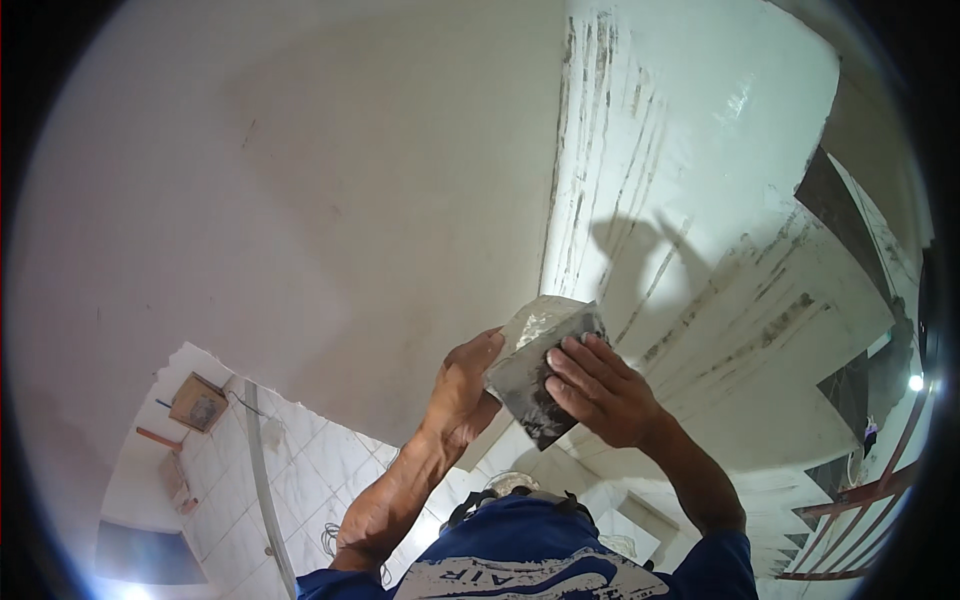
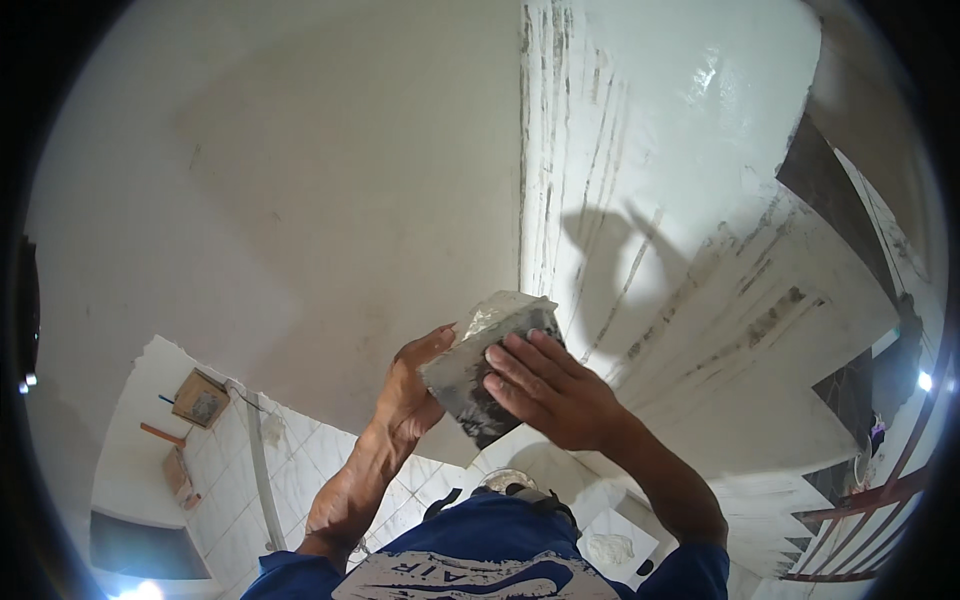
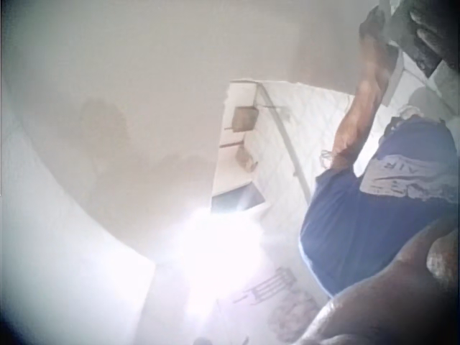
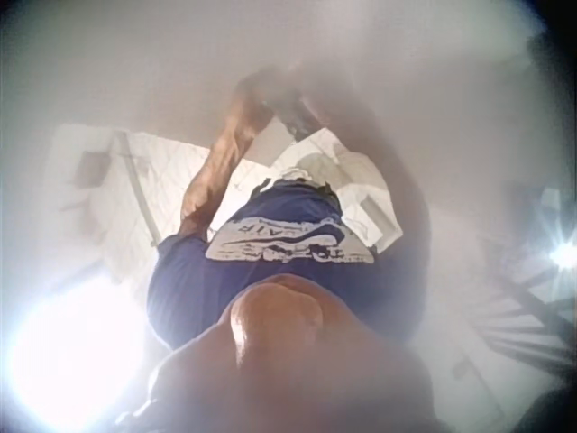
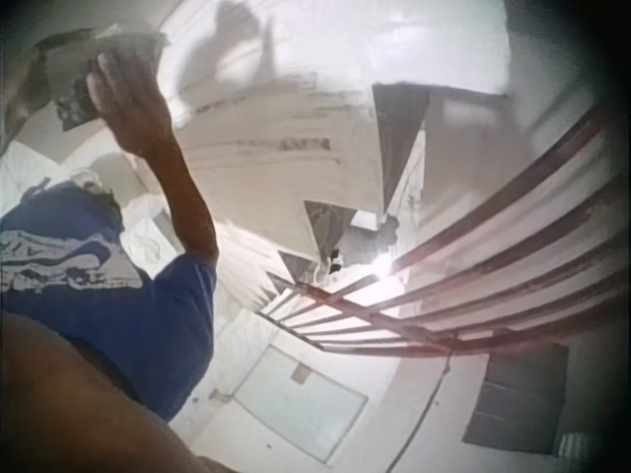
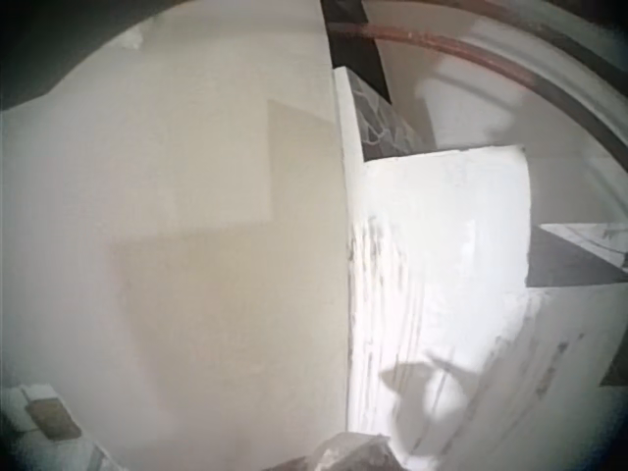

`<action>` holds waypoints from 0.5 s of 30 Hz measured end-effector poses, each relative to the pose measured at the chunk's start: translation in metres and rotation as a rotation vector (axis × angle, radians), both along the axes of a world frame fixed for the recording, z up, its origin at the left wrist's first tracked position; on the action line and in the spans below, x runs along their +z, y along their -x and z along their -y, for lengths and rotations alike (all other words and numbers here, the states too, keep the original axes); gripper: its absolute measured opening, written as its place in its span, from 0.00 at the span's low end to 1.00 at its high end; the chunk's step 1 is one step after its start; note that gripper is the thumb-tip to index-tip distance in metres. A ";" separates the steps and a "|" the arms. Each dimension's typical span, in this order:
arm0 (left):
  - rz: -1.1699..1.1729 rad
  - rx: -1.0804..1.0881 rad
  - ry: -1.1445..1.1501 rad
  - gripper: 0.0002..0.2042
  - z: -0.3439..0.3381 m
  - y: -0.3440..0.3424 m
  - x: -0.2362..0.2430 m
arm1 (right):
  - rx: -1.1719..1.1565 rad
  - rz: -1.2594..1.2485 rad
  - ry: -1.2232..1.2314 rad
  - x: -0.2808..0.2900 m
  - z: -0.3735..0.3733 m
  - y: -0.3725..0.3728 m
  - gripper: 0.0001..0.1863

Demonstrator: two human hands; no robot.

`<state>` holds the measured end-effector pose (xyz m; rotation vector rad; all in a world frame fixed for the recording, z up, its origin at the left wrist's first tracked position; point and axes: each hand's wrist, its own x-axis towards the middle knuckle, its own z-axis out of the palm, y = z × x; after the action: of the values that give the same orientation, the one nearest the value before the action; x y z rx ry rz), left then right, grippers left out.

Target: Applying and smoothing plaster or joint compound onto a wall surface using a putty knife and hawk.

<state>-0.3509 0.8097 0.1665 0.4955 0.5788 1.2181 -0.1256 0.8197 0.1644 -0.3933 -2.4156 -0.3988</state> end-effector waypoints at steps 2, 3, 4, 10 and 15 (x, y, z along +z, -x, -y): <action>-0.048 0.024 0.030 0.19 0.001 0.002 -0.003 | -0.043 0.056 0.071 -0.007 0.000 -0.019 0.20; -0.078 0.062 0.035 0.19 -0.003 0.007 -0.011 | -0.050 0.055 0.072 -0.012 -0.003 -0.032 0.20; -0.108 0.101 0.040 0.19 -0.005 0.013 -0.015 | -0.087 0.115 0.104 -0.016 -0.006 -0.046 0.21; -0.276 0.169 -0.136 0.20 -0.005 0.018 0.028 | -0.494 -1.026 0.965 -0.048 0.017 -0.088 0.15; -0.398 0.158 -0.196 0.20 -0.013 0.023 0.030 | -0.599 -0.944 1.252 0.024 0.044 -0.057 0.14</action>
<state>-0.3743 0.8231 0.1965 0.8830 0.8528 1.3426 -0.0682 0.7758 0.1883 -1.4372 -1.2796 0.9428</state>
